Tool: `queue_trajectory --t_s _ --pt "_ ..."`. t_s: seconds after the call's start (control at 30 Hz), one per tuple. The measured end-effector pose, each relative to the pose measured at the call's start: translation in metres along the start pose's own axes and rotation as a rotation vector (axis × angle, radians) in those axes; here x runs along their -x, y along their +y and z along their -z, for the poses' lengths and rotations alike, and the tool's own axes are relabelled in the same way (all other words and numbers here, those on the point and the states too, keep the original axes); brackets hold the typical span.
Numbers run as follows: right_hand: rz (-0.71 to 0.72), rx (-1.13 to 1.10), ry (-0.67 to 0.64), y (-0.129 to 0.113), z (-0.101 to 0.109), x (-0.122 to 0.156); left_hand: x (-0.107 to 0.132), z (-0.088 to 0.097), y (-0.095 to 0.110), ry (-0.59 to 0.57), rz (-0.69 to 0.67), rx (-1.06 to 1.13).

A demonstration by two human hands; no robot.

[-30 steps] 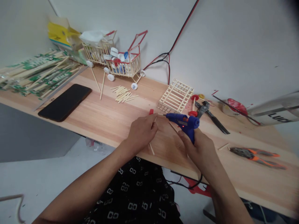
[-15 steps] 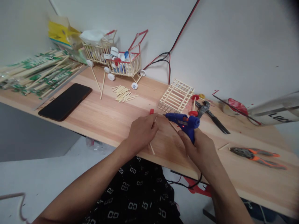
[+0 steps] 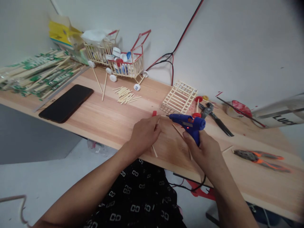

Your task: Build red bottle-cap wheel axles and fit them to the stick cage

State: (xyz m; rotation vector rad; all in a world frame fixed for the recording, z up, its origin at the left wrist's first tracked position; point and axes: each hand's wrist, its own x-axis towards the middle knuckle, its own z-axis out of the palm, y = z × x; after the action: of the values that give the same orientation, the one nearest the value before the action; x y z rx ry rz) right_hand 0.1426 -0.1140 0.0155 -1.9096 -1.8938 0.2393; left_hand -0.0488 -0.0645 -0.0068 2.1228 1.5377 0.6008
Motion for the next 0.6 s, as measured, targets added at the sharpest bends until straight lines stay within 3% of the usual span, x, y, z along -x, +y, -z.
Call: queue_trajectory --t_s 0.37,0.6 --pt "-0.034 -0.049 0.015 -0.001 0.006 0.000 0.001 0.000 0.001 0.001 0.009 -0.018" --pt "-0.130 -0.318 -0.004 0.006 0.011 0.005 0.001 0.000 0.001 0.008 -0.003 -0.022"
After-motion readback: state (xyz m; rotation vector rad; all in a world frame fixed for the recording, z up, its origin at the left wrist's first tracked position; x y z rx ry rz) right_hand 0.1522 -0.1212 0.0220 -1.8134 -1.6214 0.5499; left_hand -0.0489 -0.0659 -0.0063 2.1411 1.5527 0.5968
